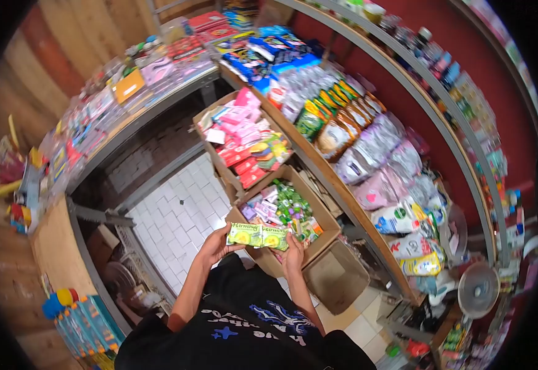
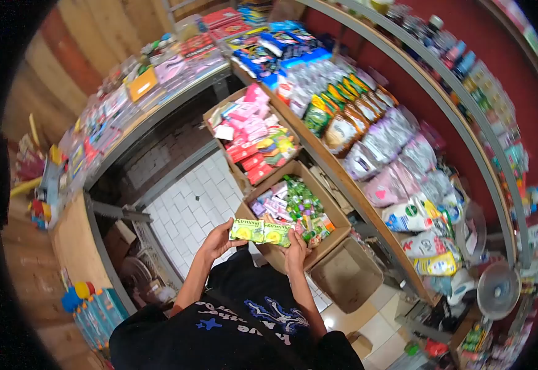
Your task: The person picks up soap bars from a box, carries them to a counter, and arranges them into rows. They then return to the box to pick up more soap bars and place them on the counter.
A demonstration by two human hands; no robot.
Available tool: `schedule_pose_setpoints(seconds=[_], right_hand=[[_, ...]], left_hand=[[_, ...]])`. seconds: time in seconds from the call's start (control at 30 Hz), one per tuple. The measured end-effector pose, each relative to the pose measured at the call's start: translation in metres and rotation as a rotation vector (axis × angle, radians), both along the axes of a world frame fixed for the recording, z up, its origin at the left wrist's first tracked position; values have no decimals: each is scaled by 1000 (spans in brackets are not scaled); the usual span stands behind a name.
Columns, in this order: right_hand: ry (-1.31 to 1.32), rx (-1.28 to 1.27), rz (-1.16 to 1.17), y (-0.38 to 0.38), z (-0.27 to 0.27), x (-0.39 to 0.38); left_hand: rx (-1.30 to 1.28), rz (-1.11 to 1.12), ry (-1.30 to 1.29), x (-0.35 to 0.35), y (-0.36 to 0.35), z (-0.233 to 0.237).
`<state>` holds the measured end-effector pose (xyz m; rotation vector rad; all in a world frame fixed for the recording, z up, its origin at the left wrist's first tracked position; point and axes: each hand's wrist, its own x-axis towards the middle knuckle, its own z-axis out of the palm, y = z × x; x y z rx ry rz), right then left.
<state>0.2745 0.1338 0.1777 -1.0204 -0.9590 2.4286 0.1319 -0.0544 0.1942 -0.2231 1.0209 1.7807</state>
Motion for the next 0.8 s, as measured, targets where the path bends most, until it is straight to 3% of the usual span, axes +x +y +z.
schedule_pose_setpoints(seconds=[0.3, 0.8], right_hand=[[83, 44, 388, -61, -3, -94], [46, 41, 890, -301, 8, -264]], left_hand=[[49, 323, 11, -33, -109, 5], [157, 817, 63, -73, -351, 13]])
